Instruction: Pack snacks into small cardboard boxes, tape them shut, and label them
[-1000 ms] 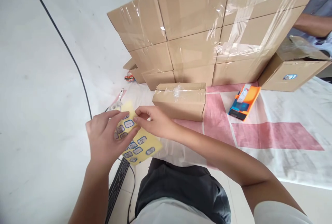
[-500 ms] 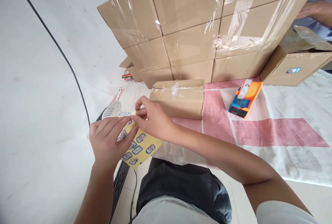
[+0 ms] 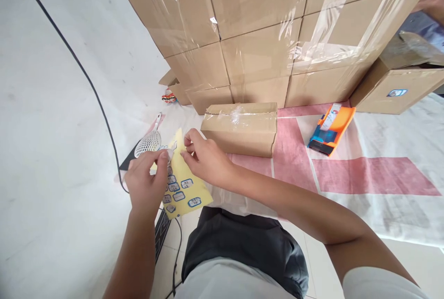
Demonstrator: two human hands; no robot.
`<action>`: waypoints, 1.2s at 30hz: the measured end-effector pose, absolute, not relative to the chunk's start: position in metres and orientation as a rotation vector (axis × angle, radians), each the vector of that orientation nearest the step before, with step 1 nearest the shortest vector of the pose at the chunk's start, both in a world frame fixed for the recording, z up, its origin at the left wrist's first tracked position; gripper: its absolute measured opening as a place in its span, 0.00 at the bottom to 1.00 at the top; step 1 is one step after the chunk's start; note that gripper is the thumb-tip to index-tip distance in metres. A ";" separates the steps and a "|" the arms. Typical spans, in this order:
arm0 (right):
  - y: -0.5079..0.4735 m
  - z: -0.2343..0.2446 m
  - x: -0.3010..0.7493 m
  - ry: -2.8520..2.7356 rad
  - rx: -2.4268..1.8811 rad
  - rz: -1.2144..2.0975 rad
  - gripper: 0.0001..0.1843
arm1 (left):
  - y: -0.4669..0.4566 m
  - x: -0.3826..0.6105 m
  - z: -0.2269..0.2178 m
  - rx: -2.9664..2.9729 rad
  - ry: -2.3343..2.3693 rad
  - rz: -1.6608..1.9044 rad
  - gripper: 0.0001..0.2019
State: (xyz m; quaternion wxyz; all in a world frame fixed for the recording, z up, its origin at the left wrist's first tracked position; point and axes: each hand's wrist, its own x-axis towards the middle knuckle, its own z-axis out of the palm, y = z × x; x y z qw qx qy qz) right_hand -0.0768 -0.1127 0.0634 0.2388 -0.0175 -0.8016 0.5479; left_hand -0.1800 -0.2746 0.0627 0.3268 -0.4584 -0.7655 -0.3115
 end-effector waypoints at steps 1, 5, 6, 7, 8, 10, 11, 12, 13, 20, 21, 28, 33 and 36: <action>-0.113 0.059 -0.079 -2.210 -0.069 1.489 0.10 | -0.276 -0.181 0.061 -1.122 -2.092 -0.923 0.10; -0.113 0.034 -0.088 -2.317 -0.116 1.373 0.06 | -0.284 -0.181 0.052 -0.800 -2.331 -1.464 0.13; -0.112 0.027 -0.091 -2.353 -0.125 1.323 0.07 | -0.287 -0.180 0.050 -0.752 -2.309 -1.577 0.13; -0.112 0.020 -0.095 -2.393 -0.131 1.267 0.09 | -0.291 -0.179 0.047 -0.718 -2.265 -1.665 0.13; -0.111 0.014 -0.100 -2.443 -0.137 1.194 0.11 | -0.295 -0.178 0.043 -0.695 -2.222 -1.730 0.13; -0.110 0.006 -0.111 -2.560 -0.148 1.026 0.14 | -0.303 -0.177 0.036 -0.668 -2.180 -1.811 0.15; -0.110 0.003 -0.118 -2.620 -0.157 0.943 0.14 | -0.307 -0.176 0.032 -0.647 -2.185 -1.835 0.16; -0.110 0.002 -0.126 -2.672 -0.170 0.868 0.14 | -0.310 -0.175 0.028 -0.622 -2.207 -1.854 0.15; -0.110 0.000 -0.134 -2.713 -0.186 0.807 0.14 | -0.313 -0.173 0.024 -0.589 -2.234 -1.877 0.13; -0.119 -0.003 -0.173 -2.835 -0.428 0.634 0.20 | -0.305 -0.154 0.002 -0.392 -2.362 -2.080 0.28; -0.121 -0.002 -0.170 -2.833 -0.462 0.633 0.22 | -0.303 -0.151 0.000 -0.414 -2.376 -2.073 0.25; -0.132 0.017 -0.071 -2.728 -0.389 0.950 0.16 | -0.277 -0.138 -0.020 -0.722 -2.278 -2.133 0.12; -0.131 0.005 -0.002 -2.009 -0.351 1.849 0.13 | -0.241 -0.118 -0.024 -0.952 -2.288 -2.146 0.10; -0.134 -0.010 0.019 -1.693 -0.510 1.878 0.09 | -0.220 -0.102 -0.024 -1.054 -2.390 -2.103 0.11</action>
